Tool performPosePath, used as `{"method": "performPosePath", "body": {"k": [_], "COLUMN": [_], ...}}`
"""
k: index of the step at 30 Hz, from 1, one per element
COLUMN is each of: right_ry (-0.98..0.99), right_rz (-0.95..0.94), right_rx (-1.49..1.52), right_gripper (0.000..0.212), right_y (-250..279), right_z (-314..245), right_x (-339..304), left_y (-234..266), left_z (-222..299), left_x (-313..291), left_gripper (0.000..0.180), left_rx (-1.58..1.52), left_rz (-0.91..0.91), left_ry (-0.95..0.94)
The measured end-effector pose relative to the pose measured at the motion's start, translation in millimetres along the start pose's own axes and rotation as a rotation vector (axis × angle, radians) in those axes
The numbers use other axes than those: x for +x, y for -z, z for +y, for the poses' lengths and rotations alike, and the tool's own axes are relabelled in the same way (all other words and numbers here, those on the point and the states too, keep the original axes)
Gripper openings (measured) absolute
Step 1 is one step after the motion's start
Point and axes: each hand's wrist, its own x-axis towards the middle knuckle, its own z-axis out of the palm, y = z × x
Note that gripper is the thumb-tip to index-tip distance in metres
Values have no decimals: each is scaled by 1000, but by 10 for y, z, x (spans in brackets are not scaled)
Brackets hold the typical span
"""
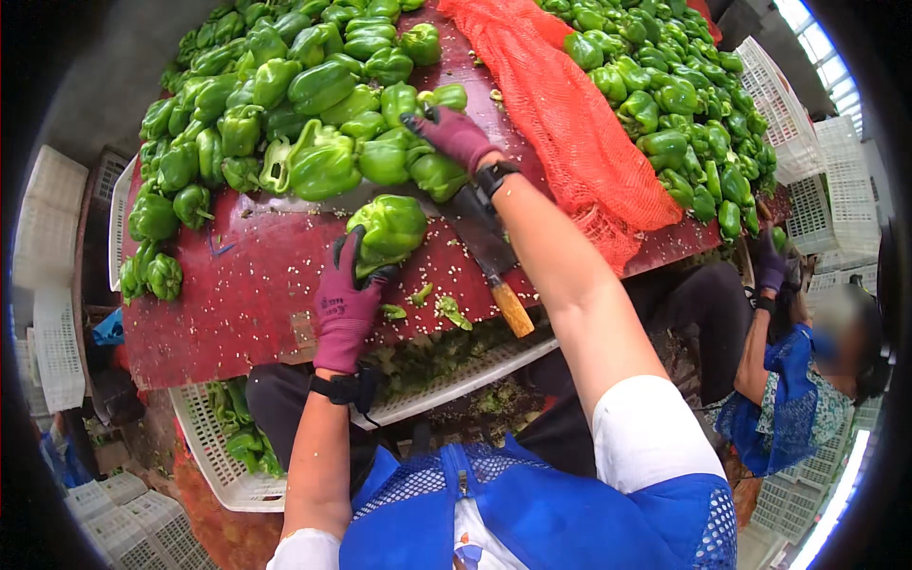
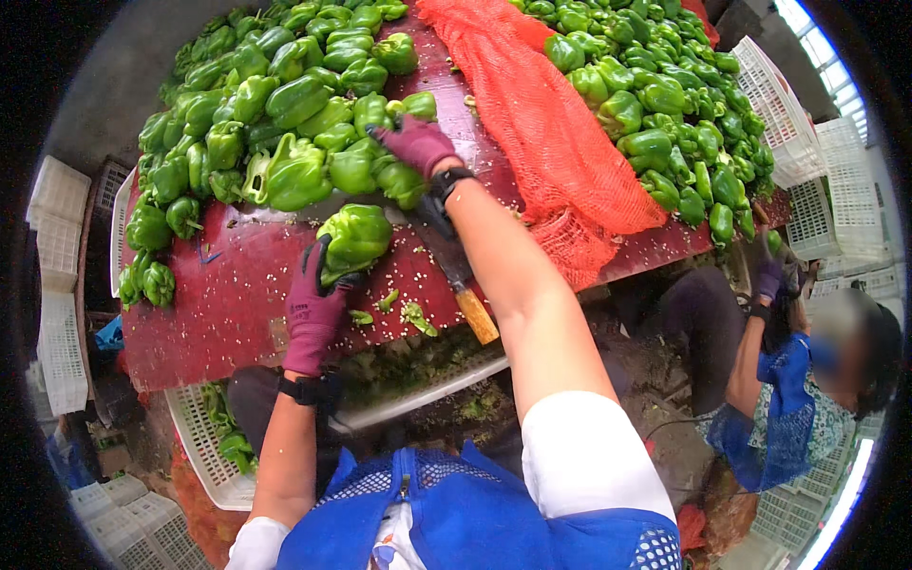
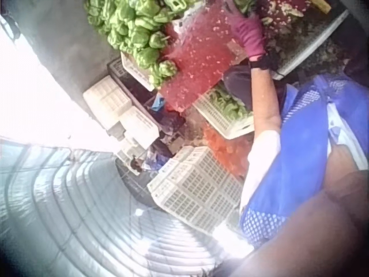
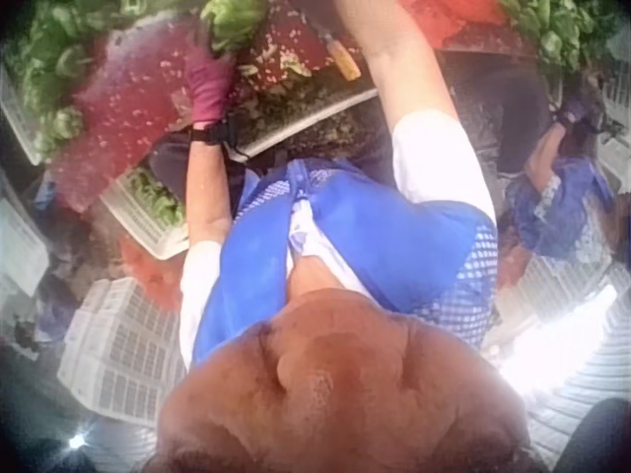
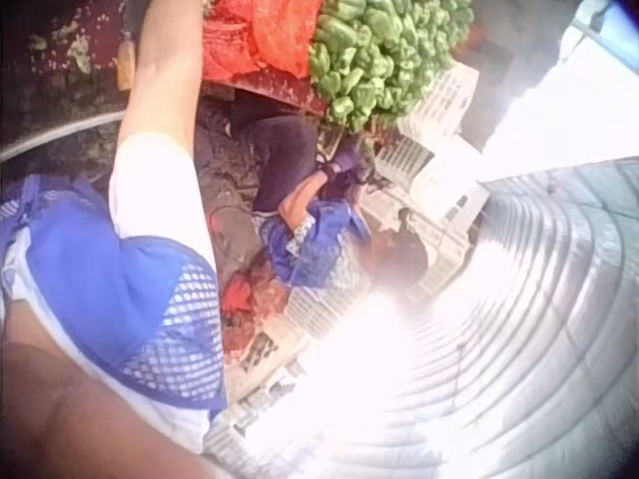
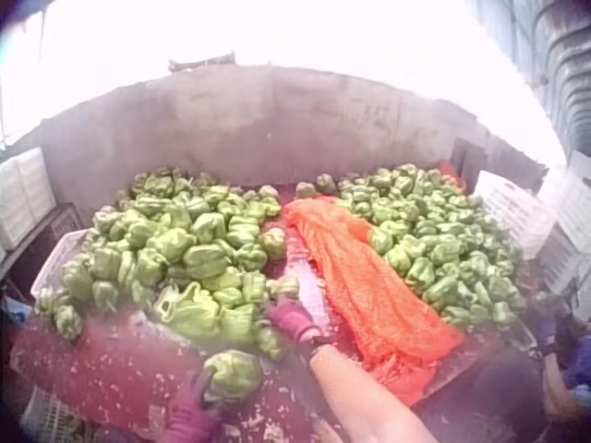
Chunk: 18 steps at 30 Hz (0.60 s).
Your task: Cutting and cleaning green bell peppers at a work station.
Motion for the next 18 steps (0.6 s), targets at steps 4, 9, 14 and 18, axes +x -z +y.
{"method": "performPosePath", "body": {"k": [4,9,14,18], "right_ry": [89,167,447,457], "right_rz": [-109,-175,178,31], "right_rx": [-1,136,-319,-132], "right_gripper": [82,75,58,60], "right_y": [-138,-96,181,347], "right_z": [-309,-185,-521,-601], "right_x": [-567,-1193,-1898,-2465], "left_y": [117,264,278,154], "left_z": [-81,-231,-443,-599], "left_x": [-254,-488,-592,-646], "left_gripper": [71,66,64,71], "left_rx": [56,98,-85,-358], "left_rz": [-4,-3,-2,55], "left_ry": [67,64,15,72]}}
